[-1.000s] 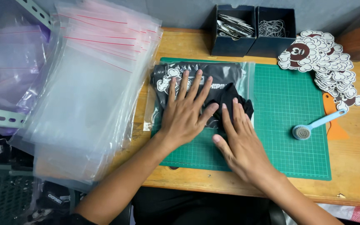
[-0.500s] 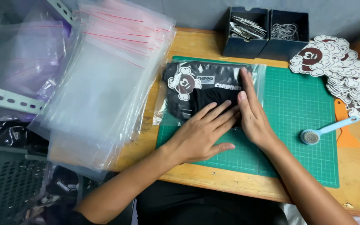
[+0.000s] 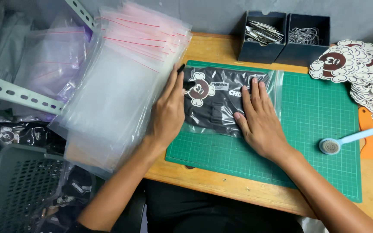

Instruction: The person folds a small black bag, fastens its strap, attaches a chain with a cartoon bear charm, and places the bag into a clear plastic zip-top bag. They then seal the bag and smooth it flat on the cutting mat.

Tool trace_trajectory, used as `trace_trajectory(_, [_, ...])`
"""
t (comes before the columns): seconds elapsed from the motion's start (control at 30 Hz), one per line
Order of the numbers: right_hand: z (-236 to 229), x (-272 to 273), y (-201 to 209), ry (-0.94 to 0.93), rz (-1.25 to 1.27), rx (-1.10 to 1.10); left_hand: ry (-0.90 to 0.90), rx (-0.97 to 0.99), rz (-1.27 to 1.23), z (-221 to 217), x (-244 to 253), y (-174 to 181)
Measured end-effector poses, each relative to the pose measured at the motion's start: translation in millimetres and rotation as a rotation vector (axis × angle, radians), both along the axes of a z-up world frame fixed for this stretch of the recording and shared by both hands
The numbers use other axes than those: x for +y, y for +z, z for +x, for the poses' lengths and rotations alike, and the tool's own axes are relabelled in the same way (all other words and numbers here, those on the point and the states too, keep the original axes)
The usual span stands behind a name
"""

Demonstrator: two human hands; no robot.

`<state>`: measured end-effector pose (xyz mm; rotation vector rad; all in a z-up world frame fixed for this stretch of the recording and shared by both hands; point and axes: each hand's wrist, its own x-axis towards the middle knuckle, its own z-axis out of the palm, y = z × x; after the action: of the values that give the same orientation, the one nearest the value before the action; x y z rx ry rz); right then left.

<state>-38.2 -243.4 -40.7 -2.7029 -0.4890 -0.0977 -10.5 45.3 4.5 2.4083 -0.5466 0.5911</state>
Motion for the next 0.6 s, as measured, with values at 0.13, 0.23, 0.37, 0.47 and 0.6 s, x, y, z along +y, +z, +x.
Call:
trace_trajectory(0.13, [-6,-5,4,-0.006,-0.027,0.057,0.016,-0.167,0.027,36,-8,-7])
trace_trajectory(0.23, [-11,-7,8,0.004,-0.043,0.091,0.007,0.259,0.142,56,-23,-38])
trace_trajectory(0.37, [-11,-5,7,-0.011,-0.046,0.073,-0.054,0.236,0.2,49,-68,-29])
trace_trajectory(0.47, [-12,-4,8,-0.002,-0.016,0.026,-0.29,0.302,0.01,34,-103,-20])
trace_trajectory(0.6, [10,-45,-107,-0.072,0.229,0.028,-0.686,0.348,-0.33,22,-131,-38])
